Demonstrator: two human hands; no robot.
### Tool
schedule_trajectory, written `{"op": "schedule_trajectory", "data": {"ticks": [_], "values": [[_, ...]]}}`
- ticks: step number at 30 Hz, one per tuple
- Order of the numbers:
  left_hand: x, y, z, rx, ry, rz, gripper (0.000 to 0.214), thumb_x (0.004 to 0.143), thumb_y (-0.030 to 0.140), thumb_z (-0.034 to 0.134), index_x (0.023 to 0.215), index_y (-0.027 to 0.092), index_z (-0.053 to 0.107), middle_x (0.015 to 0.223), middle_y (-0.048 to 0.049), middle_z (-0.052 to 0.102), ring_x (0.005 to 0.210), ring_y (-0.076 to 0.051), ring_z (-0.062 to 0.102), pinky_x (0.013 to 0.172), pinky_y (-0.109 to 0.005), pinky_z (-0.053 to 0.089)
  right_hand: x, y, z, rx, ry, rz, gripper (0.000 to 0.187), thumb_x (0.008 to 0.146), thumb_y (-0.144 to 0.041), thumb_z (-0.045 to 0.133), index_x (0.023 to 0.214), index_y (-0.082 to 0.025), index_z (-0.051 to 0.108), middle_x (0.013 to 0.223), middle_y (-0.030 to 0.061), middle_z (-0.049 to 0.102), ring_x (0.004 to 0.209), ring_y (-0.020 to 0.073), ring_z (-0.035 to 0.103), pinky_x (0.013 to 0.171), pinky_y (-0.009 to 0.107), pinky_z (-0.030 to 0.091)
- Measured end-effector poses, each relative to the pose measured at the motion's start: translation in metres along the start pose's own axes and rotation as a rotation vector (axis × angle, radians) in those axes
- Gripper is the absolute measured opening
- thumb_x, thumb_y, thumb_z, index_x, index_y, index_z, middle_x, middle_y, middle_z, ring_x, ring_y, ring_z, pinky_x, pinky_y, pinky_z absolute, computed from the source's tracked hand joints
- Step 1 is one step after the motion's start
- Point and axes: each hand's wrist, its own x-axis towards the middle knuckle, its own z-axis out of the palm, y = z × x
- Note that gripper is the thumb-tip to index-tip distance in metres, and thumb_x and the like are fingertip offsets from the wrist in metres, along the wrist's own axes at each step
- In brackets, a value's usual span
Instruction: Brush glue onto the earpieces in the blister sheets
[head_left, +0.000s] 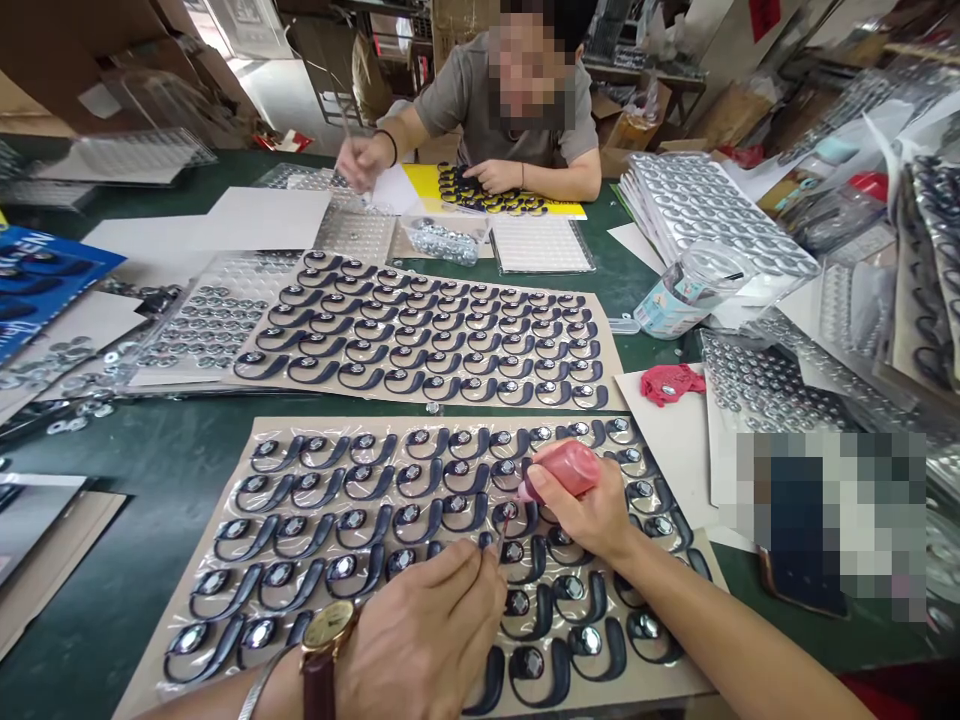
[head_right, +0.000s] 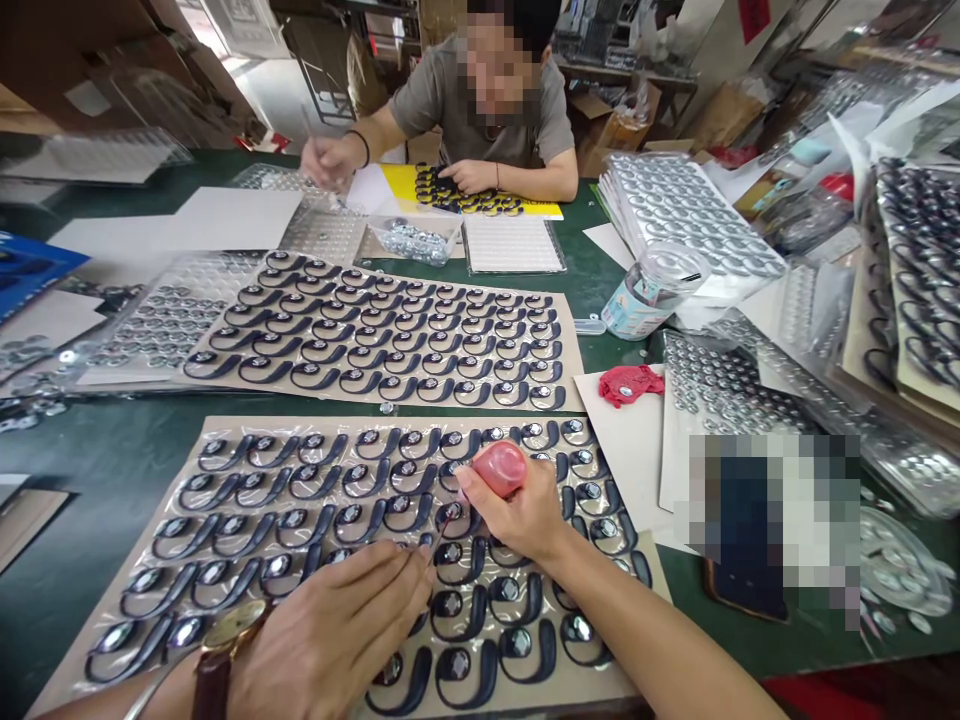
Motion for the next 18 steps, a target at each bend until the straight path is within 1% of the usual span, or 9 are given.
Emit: {"op": "schedule_trajectory", "data": {"ticks": [4, 8, 11, 14, 16, 18], "values": [[0.0006, -0.0013, -0.0006, -0.030, 0.010, -0.015, 0.041, 0.093, 0.007, 0.025, 0.107, -0.001, 0.063, 0.101, -0.0189, 0.066, 0.099, -0.027, 0.063, 0.089, -0.042, 0.051, -0.0004, 0.0003, -0.0009, 0.039, 0.009, 0.009, 0.007, 0.083, -0.025, 0.063, 0.085, -0.018, 0.062, 0.070, 0.0017, 0.069, 0.059, 0.0152, 0.066, 0.059, 0.026, 0.053], [0.0014, -0.0017, -0.0015, -0.032, 0.015, -0.013, 0.043, 0.093, 0.006, 0.023, 0.107, -0.001, 0.063, 0.101, -0.0182, 0.066, 0.097, -0.026, 0.063, 0.087, -0.042, 0.052, 0.0008, 0.0015, -0.0006, 0.004, -0.003, 0.044, 0.010, 0.083, -0.027, 0.063, 0.081, -0.018, 0.063, 0.072, 0.0038, 0.070, 0.059, 0.0160, 0.065, 0.058, 0.027, 0.052], [0.0009, -0.0018, -0.0015, -0.033, 0.013, -0.022, 0.042, 0.093, 0.007, 0.024, 0.108, 0.000, 0.063, 0.100, -0.0171, 0.067, 0.097, -0.025, 0.063, 0.087, -0.041, 0.052, 0.0014, 0.0013, 0.0005, -0.029, 0.007, 0.037, 0.012, 0.082, -0.030, 0.064, 0.079, -0.018, 0.063, 0.074, 0.0047, 0.070, 0.063, 0.0172, 0.066, 0.060, 0.028, 0.052], [0.0010, -0.0028, -0.0020, -0.058, 0.014, -0.039, 0.041, 0.094, 0.008, 0.024, 0.107, 0.000, 0.063, 0.100, -0.0160, 0.067, 0.097, -0.025, 0.063, 0.087, -0.040, 0.052, 0.0015, -0.0003, 0.0007, -0.043, 0.004, 0.029, 0.013, 0.083, -0.030, 0.063, 0.077, -0.018, 0.062, 0.073, 0.0044, 0.070, 0.061, 0.0165, 0.066, 0.060, 0.027, 0.052], [0.0019, -0.0043, -0.0032, -0.080, 0.017, -0.048, 0.042, 0.094, 0.007, 0.023, 0.105, 0.001, 0.063, 0.099, -0.0154, 0.067, 0.095, -0.024, 0.063, 0.086, -0.040, 0.052, 0.0014, -0.0012, -0.0002, -0.054, -0.005, 0.034, 0.014, 0.084, -0.030, 0.062, 0.075, -0.018, 0.061, 0.068, 0.0033, 0.069, 0.057, 0.0154, 0.063, 0.058, 0.027, 0.051], [0.0031, -0.0061, -0.0046, -0.100, 0.010, -0.057, 0.042, 0.094, 0.006, 0.023, 0.105, 0.001, 0.063, 0.097, -0.0147, 0.067, 0.093, -0.023, 0.064, 0.085, -0.039, 0.053, 0.0014, -0.0014, -0.0014, -0.089, 0.007, 0.036, 0.018, 0.084, -0.030, 0.062, 0.070, -0.018, 0.059, 0.059, 0.0008, 0.064, 0.050, 0.0137, 0.058, 0.053, 0.027, 0.047]]}}
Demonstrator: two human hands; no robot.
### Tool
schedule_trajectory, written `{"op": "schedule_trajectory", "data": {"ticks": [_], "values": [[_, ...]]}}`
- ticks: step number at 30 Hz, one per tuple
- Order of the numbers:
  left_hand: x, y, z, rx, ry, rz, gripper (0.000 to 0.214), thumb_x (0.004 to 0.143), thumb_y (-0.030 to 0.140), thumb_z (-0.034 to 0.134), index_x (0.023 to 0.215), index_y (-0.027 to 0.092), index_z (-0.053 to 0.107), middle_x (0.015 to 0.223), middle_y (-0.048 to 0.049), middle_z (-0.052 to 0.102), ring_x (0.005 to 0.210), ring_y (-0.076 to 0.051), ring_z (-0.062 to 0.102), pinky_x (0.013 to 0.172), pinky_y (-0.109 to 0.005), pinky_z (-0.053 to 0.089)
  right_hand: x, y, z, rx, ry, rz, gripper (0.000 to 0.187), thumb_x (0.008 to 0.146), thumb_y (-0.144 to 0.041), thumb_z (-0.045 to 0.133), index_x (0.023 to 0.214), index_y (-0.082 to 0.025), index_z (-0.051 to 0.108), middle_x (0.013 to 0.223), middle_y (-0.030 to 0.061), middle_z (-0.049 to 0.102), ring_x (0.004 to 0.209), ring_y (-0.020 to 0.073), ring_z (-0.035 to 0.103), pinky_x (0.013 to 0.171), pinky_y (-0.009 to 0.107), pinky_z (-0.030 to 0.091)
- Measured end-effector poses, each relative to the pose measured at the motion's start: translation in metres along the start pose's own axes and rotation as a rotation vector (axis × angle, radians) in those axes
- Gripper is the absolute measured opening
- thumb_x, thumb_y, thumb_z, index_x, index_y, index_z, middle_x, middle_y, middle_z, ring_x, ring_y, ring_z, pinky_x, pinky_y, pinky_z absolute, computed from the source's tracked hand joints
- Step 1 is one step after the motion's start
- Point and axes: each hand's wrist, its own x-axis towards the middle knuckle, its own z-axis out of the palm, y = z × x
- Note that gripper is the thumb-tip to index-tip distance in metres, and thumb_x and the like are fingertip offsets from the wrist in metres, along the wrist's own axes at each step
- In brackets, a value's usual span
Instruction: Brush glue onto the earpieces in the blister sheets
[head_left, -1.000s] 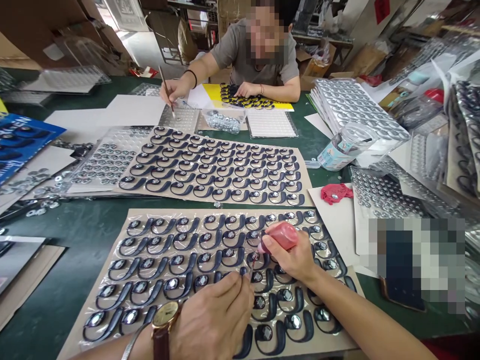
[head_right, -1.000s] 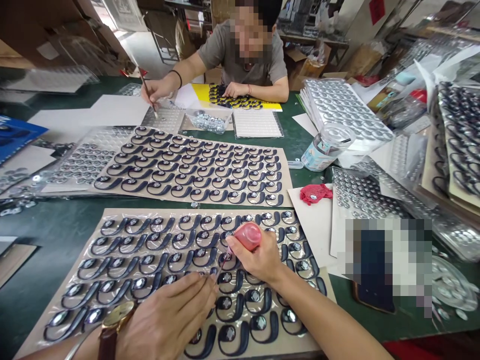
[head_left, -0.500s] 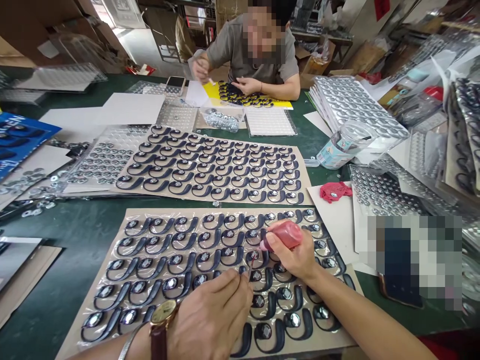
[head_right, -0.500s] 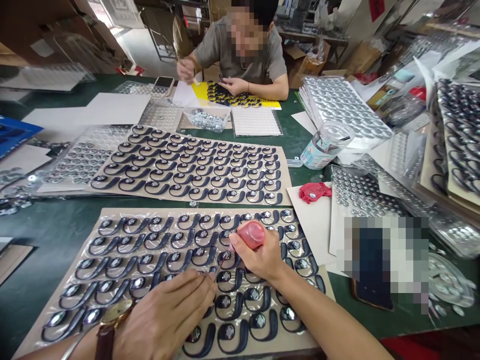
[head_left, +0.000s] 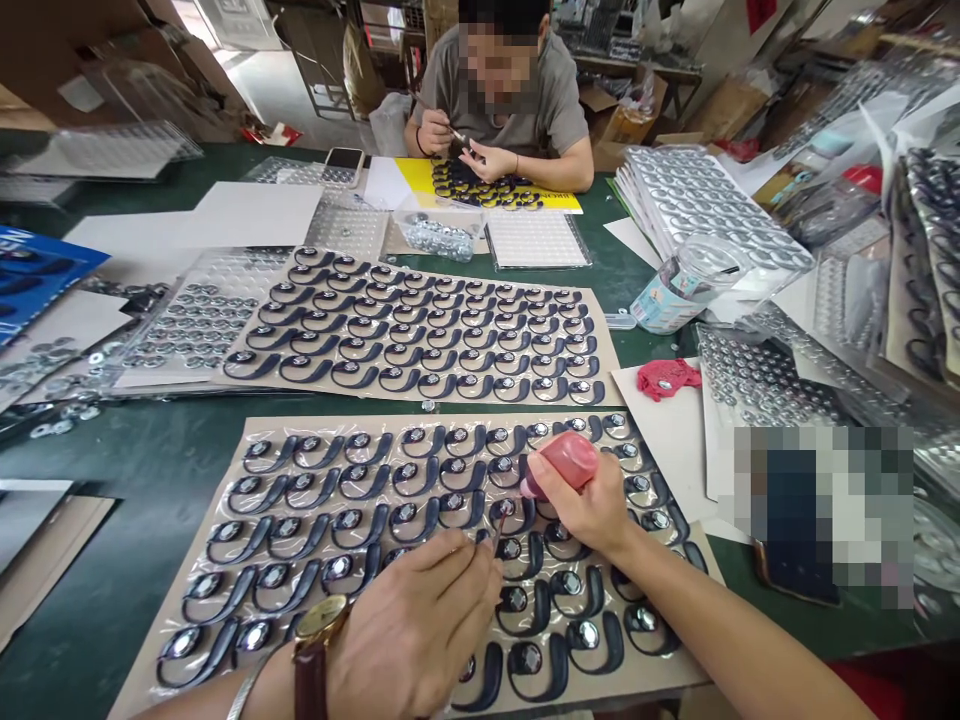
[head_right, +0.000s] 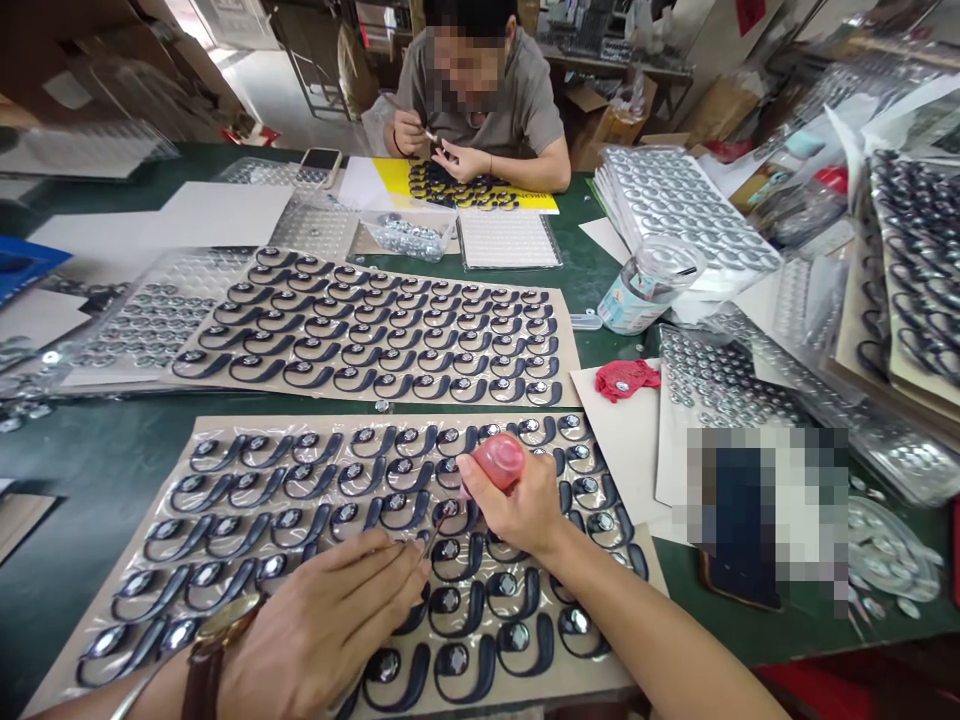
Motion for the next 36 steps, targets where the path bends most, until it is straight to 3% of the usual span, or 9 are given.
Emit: {"op": "schedule_trajectory", "data": {"ticks": [4, 11, 19, 29, 36], "values": [[0.001, -0.003, -0.002, -0.036, -0.034, -0.018, 0.040, 0.094, 0.007, 0.025, 0.109, 0.002, 0.062, 0.098, -0.0145, 0.067, 0.091, -0.023, 0.064, 0.084, -0.039, 0.053, 0.001, 0.001, -0.001, -0.031, 0.018, 0.007, 0.026, 0.083, -0.031, 0.062, 0.062, -0.019, 0.053, 0.048, -0.0027, 0.054, 0.042, 0.0112, 0.048, 0.045, 0.026, 0.040], [0.001, -0.003, -0.003, -0.056, -0.037, -0.036, 0.038, 0.094, 0.008, 0.027, 0.107, 0.002, 0.062, 0.100, -0.0151, 0.067, 0.090, -0.023, 0.065, 0.085, -0.040, 0.053, -0.001, 0.000, -0.002, 0.045, -0.007, 0.013, 0.018, 0.084, -0.030, 0.061, 0.071, -0.018, 0.061, 0.057, 0.0013, 0.066, 0.048, 0.0145, 0.059, 0.050, 0.027, 0.048], [0.002, -0.003, -0.005, -0.057, -0.031, -0.041, 0.040, 0.095, 0.010, 0.026, 0.108, 0.003, 0.062, 0.101, -0.0145, 0.068, 0.092, -0.022, 0.064, 0.085, -0.038, 0.053, 0.000, 0.001, -0.003, 0.080, -0.003, 0.004, 0.014, 0.084, -0.028, 0.061, 0.075, -0.018, 0.064, 0.059, 0.0022, 0.068, 0.051, 0.0159, 0.063, 0.054, 0.028, 0.052], [0.004, -0.004, -0.006, -0.051, -0.012, -0.051, 0.036, 0.091, 0.007, 0.030, 0.107, 0.005, 0.062, 0.100, -0.0131, 0.069, 0.089, -0.022, 0.065, 0.083, -0.038, 0.054, -0.003, 0.001, -0.001, 0.087, -0.037, 0.036, 0.016, 0.085, -0.032, 0.060, 0.077, -0.019, 0.064, 0.054, 0.0008, 0.064, 0.048, 0.0154, 0.060, 0.049, 0.027, 0.051], [0.005, -0.013, -0.009, -0.243, 0.028, -0.159, 0.038, 0.079, 0.001, 0.039, 0.109, 0.008, 0.061, 0.102, -0.0108, 0.069, 0.087, -0.020, 0.066, 0.081, -0.038, 0.054, -0.003, 0.002, -0.001, -0.005, -0.026, -0.018, 0.021, 0.084, -0.033, 0.060, 0.069, -0.019, 0.064, 0.053, 0.0000, 0.061, 0.047, 0.0143, 0.058, 0.051, 0.027, 0.050]]}}
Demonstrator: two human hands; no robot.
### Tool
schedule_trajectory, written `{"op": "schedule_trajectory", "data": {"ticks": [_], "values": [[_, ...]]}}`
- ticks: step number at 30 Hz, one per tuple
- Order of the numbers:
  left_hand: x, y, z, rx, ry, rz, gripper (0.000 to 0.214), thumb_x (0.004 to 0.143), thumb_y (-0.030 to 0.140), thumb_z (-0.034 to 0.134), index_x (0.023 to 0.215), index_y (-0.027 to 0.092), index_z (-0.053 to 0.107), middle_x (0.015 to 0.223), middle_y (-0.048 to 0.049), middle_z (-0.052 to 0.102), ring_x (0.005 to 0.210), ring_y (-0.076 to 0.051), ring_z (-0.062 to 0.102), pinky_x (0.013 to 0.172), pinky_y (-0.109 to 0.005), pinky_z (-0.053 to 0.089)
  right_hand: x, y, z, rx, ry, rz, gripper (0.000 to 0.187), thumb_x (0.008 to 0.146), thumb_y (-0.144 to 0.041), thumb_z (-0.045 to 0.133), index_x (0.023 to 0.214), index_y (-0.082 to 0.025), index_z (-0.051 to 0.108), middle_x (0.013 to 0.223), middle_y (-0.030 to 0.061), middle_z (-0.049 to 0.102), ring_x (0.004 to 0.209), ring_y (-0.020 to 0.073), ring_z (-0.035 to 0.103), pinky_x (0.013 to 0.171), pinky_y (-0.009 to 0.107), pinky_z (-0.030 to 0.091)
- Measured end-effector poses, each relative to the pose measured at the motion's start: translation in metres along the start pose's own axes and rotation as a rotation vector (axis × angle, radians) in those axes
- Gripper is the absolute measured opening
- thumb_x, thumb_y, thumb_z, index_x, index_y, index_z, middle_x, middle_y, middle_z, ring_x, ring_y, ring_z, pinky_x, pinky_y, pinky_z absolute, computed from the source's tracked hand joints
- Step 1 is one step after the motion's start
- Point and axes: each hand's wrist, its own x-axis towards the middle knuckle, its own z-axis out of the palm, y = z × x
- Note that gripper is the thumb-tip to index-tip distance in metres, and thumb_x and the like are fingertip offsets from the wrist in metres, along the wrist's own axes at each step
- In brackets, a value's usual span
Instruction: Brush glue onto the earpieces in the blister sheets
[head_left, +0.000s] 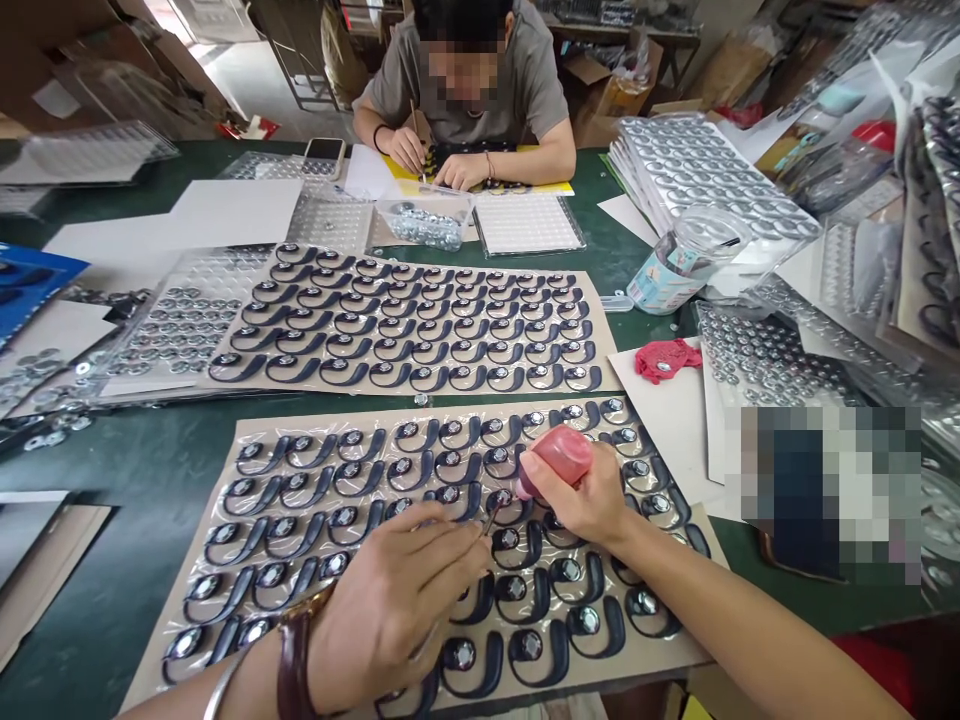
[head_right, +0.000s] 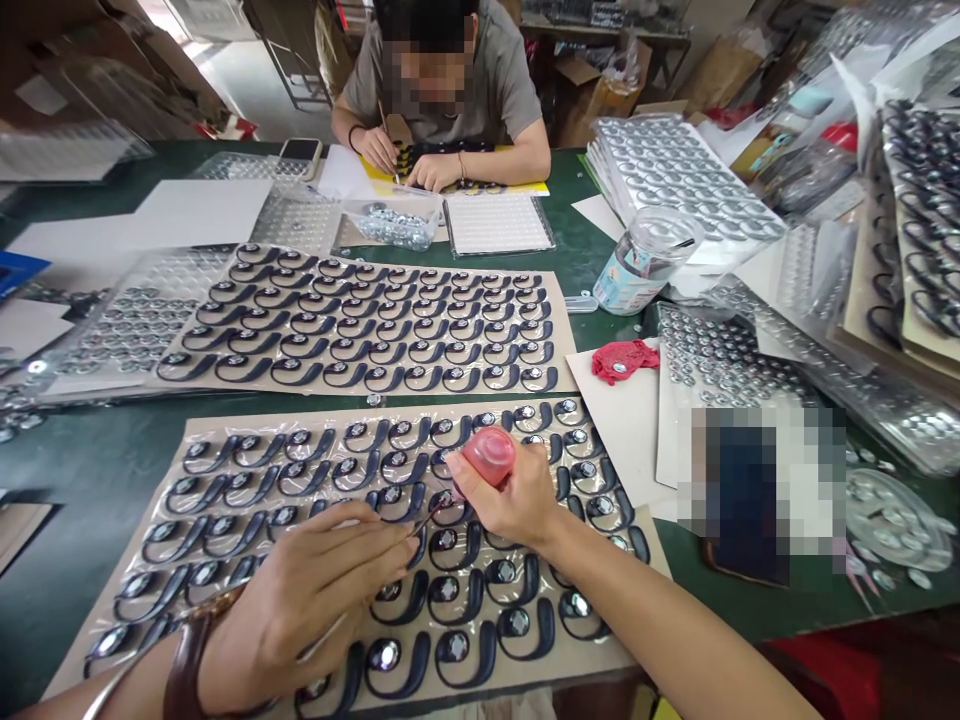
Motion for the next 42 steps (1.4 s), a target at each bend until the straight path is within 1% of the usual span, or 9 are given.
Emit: {"op": "schedule_trajectory", "data": {"ticks": [8, 12, 17, 20, 23, 26, 29, 35, 42], "values": [[0.003, -0.013, -0.002, -0.223, 0.094, -0.135, 0.023, 0.088, 0.003, 0.050, 0.105, 0.013, 0.062, 0.098, -0.0093, 0.071, 0.085, -0.014, 0.067, 0.077, -0.032, 0.051, -0.001, -0.002, 0.005, -0.024, 0.009, -0.040, 0.022, 0.083, -0.035, 0.062, 0.067, -0.020, 0.061, 0.055, -0.0006, 0.060, 0.048, 0.0125, 0.056, 0.051, 0.026, 0.048], [0.003, -0.011, -0.003, -0.189, 0.103, -0.097, 0.022, 0.088, 0.003, 0.049, 0.103, 0.013, 0.062, 0.097, -0.0092, 0.071, 0.084, -0.015, 0.067, 0.077, -0.033, 0.050, 0.009, -0.011, -0.005, 0.180, -0.096, 0.071, 0.022, 0.085, -0.039, 0.061, 0.075, -0.019, 0.061, 0.061, 0.0009, 0.066, 0.054, 0.0141, 0.063, 0.051, 0.025, 0.051], [-0.004, -0.007, 0.004, -0.060, 0.070, -0.034, 0.025, 0.085, 0.001, 0.046, 0.101, 0.012, 0.061, 0.096, -0.0077, 0.070, 0.083, -0.017, 0.066, 0.078, -0.035, 0.050, 0.021, -0.013, -0.073, 0.433, -0.186, 0.299, 0.027, 0.087, -0.044, 0.059, 0.092, -0.018, 0.061, 0.068, 0.0039, 0.070, 0.050, 0.0142, 0.065, 0.041, 0.022, 0.049], [-0.012, -0.009, 0.009, -0.019, 0.027, -0.006, 0.031, 0.083, -0.001, 0.044, 0.107, 0.012, 0.059, 0.100, -0.0090, 0.069, 0.087, -0.018, 0.065, 0.079, -0.036, 0.050, 0.013, -0.004, -0.120, 0.431, -0.067, 0.296, 0.032, 0.086, -0.047, 0.059, 0.097, -0.017, 0.062, 0.069, 0.0069, 0.071, 0.052, 0.0177, 0.066, 0.041, 0.024, 0.047], [-0.017, -0.010, 0.009, 0.005, 0.024, 0.024, 0.035, 0.081, -0.002, 0.044, 0.111, 0.010, 0.058, 0.104, -0.0104, 0.068, 0.091, -0.019, 0.064, 0.081, -0.037, 0.050, 0.005, 0.006, -0.139, 0.447, 0.009, 0.299, 0.034, 0.085, -0.050, 0.060, 0.095, -0.017, 0.062, 0.069, 0.0077, 0.071, 0.053, 0.0194, 0.066, 0.040, 0.025, 0.046], [-0.016, -0.007, 0.006, 0.019, 0.048, 0.037, 0.033, 0.081, -0.002, 0.044, 0.108, 0.009, 0.058, 0.105, -0.0114, 0.068, 0.092, -0.019, 0.065, 0.079, -0.036, 0.050, 0.010, 0.006, -0.124, 0.389, -0.027, 0.310, 0.033, 0.082, -0.048, 0.065, 0.094, -0.018, 0.063, 0.070, 0.0071, 0.072, 0.053, 0.0193, 0.067, 0.042, 0.025, 0.048], [-0.010, -0.003, 0.001, -0.007, 0.057, 0.017, 0.029, 0.083, 0.000, 0.046, 0.106, 0.010, 0.060, 0.103, -0.0105, 0.068, 0.089, -0.020, 0.065, 0.078, -0.037, 0.050, 0.026, -0.003, -0.087, 0.373, -0.176, 0.336, 0.033, 0.078, -0.044, 0.070, 0.097, -0.018, 0.062, 0.075, 0.0065, 0.073, 0.057, 0.0184, 0.067, 0.048, 0.026, 0.052], [0.003, -0.005, -0.010, -0.191, 0.207, -0.290, 0.018, 0.088, 0.008, 0.053, 0.101, 0.016, 0.064, 0.086, -0.0027, 0.070, 0.074, -0.013, 0.065, 0.074, -0.031, 0.050, 0.051, -0.014, -0.020, 0.325, -0.181, 0.232, 0.025, 0.082, -0.042, 0.066, 0.084, -0.017, 0.064, 0.066, 0.0025, 0.069, 0.054, 0.0135, 0.062, 0.050, 0.023, 0.051], [0.006, -0.024, 0.001, 0.135, 0.086, 0.010, 0.034, 0.083, 0.001, 0.040, 0.110, 0.007, 0.060, 0.104, -0.0115, 0.068, 0.091, -0.020, 0.066, 0.080, -0.038, 0.052, 0.048, 0.003, 0.002, 0.346, -0.047, 0.158, 0.016, 0.081, -0.034, 0.068, 0.083, -0.019, 0.061, 0.062, -0.0006, 0.066, 0.054, 0.0139, 0.064, 0.052, 0.024, 0.052]]}}
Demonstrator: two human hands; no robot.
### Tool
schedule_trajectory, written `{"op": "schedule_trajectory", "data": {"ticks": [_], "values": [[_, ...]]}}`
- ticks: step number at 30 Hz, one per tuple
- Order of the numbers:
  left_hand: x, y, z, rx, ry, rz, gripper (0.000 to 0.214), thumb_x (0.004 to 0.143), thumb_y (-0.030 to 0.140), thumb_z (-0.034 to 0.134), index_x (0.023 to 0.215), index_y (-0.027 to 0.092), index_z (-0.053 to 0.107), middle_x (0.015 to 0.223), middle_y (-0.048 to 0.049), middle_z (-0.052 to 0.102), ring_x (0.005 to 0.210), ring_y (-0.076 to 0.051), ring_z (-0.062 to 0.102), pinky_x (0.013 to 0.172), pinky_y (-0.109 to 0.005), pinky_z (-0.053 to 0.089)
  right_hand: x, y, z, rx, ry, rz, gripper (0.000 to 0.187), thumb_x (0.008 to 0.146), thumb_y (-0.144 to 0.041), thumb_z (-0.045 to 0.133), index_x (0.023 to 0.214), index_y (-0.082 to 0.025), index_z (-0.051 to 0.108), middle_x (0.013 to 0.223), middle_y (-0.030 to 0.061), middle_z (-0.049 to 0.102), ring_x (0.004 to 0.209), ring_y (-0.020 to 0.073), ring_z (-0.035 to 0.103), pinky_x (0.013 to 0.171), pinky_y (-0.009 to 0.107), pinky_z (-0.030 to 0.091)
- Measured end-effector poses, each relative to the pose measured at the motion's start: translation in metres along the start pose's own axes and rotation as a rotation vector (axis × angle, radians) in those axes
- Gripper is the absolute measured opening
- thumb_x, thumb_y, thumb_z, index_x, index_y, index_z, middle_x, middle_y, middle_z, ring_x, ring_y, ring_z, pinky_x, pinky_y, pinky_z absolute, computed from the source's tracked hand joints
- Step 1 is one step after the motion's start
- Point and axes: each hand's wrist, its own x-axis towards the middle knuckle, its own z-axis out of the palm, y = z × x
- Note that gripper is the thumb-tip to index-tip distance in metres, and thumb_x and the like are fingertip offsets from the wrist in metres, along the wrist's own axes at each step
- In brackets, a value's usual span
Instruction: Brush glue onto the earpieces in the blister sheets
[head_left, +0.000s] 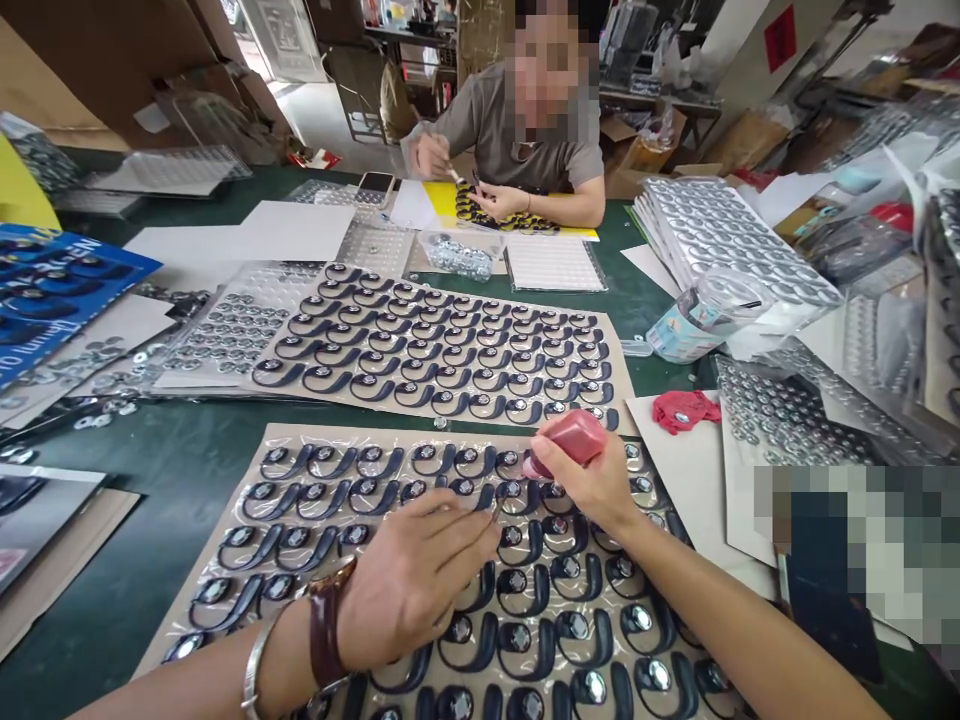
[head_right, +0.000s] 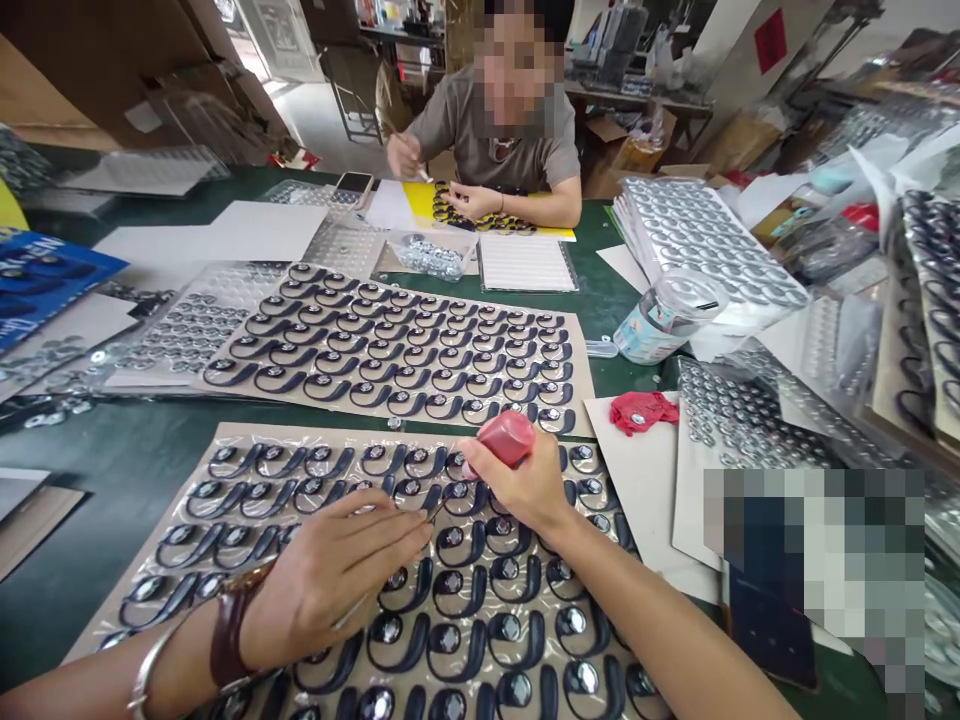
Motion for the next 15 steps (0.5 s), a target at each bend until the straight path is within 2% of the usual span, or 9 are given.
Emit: {"op": "schedule_trajectory", "data": {"ticks": [8, 15], "values": [[0.008, 0.002, 0.008, 0.157, -0.026, 0.123, 0.034, 0.093, 0.006, 0.029, 0.102, 0.005, 0.062, 0.098, -0.0120, 0.069, 0.088, -0.019, 0.065, 0.080, -0.036, 0.053, -0.007, 0.010, 0.003, -0.049, -0.012, -0.061, 0.009, 0.083, -0.028, 0.064, 0.085, -0.020, 0.061, 0.063, 0.0008, 0.069, 0.055, 0.0163, 0.066, 0.054, 0.026, 0.054], [-0.006, 0.016, 0.027, 0.377, -0.130, 0.264, 0.035, 0.088, 0.009, 0.037, 0.109, -0.006, 0.060, 0.107, -0.0242, 0.062, 0.099, -0.032, 0.062, 0.088, -0.045, 0.050, -0.005, 0.011, 0.004, -0.167, -0.012, -0.098, 0.009, 0.082, -0.029, 0.065, 0.082, -0.020, 0.063, 0.064, 0.0000, 0.069, 0.057, 0.0157, 0.066, 0.057, 0.026, 0.053]]}}
